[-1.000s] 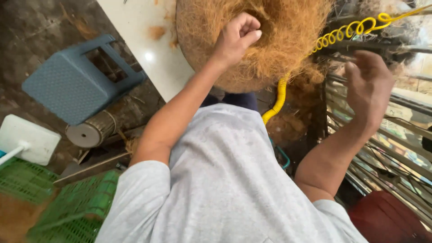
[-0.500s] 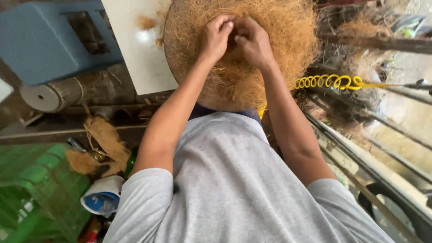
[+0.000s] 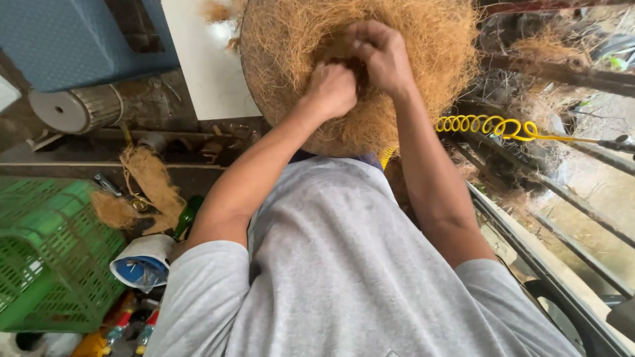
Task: The person shapes a circular coconut fiber base into a hat form by hand, pressing and arranging the fibers. Then the person uses a spray gun to apply a coating to the hat's surface.
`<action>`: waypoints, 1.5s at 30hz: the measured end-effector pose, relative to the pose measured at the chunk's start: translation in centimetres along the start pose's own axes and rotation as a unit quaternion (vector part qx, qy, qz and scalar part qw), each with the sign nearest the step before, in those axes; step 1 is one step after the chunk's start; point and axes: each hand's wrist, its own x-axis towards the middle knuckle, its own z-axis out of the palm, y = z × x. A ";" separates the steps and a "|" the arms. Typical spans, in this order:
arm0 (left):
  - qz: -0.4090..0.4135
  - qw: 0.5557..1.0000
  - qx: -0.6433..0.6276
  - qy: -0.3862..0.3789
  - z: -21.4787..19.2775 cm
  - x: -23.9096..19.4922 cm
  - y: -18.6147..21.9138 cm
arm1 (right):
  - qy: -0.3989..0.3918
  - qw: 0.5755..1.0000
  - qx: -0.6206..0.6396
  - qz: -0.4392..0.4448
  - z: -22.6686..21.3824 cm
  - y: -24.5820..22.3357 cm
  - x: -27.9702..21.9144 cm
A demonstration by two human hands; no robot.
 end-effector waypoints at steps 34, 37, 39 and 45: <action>0.023 0.875 -0.418 0.245 -2.3 2.6 -3.3 | -0.016 0.999 0.015 -0.026 0.1 2.5 1.8; 0.056 0.858 -0.427 0.280 -0.8 3.4 -4.3 | -0.013 0.999 0.033 -0.015 -0.5 1.6 0.6; 0.034 0.916 -0.301 0.264 -0.9 2.1 -3.5 | 0.017 0.993 -0.095 -0.074 0.1 1.1 -0.4; 0.057 0.940 0.331 -0.054 0.9 -0.1 -2.3 | -0.282 0.815 -0.505 0.031 2.8 2.7 -1.3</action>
